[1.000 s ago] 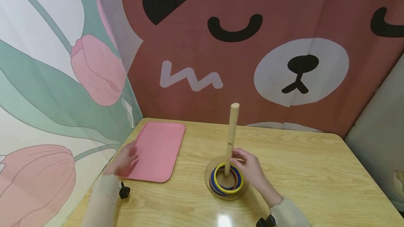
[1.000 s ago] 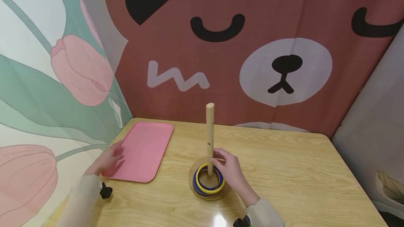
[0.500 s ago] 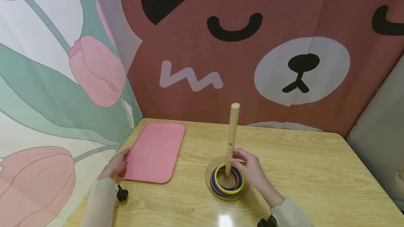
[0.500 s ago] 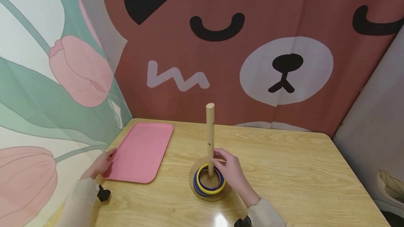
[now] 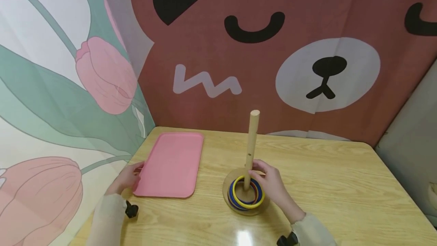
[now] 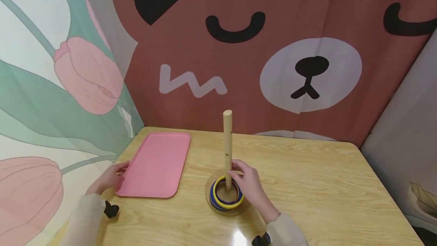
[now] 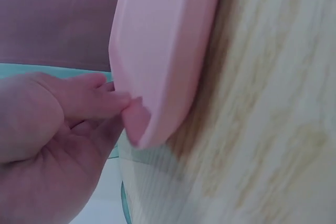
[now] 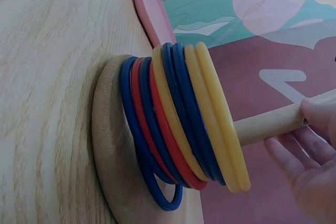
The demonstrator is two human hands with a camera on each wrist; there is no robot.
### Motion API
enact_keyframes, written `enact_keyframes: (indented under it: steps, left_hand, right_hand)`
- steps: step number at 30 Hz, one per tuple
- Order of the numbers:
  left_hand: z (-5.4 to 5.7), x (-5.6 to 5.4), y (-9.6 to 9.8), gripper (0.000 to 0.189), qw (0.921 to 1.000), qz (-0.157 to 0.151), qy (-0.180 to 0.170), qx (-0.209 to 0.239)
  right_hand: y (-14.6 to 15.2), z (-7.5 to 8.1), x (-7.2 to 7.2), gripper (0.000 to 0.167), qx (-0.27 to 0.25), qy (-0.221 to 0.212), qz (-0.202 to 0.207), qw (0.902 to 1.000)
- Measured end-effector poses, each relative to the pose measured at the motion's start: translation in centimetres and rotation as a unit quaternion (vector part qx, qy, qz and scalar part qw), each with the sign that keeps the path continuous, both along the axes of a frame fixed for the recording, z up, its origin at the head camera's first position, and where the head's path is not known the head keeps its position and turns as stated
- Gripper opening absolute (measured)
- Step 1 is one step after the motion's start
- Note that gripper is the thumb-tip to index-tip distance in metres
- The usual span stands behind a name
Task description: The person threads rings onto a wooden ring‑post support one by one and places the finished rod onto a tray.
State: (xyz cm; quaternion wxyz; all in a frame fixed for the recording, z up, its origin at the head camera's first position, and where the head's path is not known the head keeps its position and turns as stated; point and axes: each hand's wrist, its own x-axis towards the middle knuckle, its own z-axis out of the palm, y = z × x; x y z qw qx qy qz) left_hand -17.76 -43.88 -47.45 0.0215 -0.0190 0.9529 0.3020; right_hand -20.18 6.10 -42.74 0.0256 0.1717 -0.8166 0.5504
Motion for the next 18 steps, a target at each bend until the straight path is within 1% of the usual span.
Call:
enact_keyframes:
  steps: [1, 5, 8, 12, 15, 18]
  left_hand:
    - [0.1, 0.2, 0.1, 0.056, 1.0, -0.008, 0.002, 0.003]
    - [0.0, 0.6, 0.3, 0.056, 0.9978, -0.043, -0.007, 0.05]
    - [-0.1, 0.9, 0.5, 0.058, 0.9916, -0.069, -0.025, 0.106]
    - [-0.2, 1.4, 1.0, 0.058, 0.9838, -0.092, -0.031, 0.151]
    - [-0.3, 1.9, 1.5, 0.059, 0.9797, -0.107, -0.025, 0.167]
    - [-0.5, 2.2, 2.2, 0.059, 0.9782, -0.11, -0.023, 0.175]
  right_hand:
    - [0.0, 0.0, 0.0, 0.024, 0.002, 0.003, -0.001, 1.0]
    - [-0.1, -0.2, 0.2, 0.024, 0.008, 0.017, -0.006, 0.9998]
    - [-0.1, -0.3, 0.3, 0.024, 0.007, 0.027, -0.011, 0.9995]
    - [0.2, -0.3, 0.4, 0.023, 0.005, 0.044, -0.016, 0.9989]
    - [0.5, -0.3, 0.5, 0.022, 0.007, 0.055, -0.02, 0.9982]
    - [0.7, 0.1, 0.4, 0.019, 0.006, 0.068, -0.021, 0.9974]
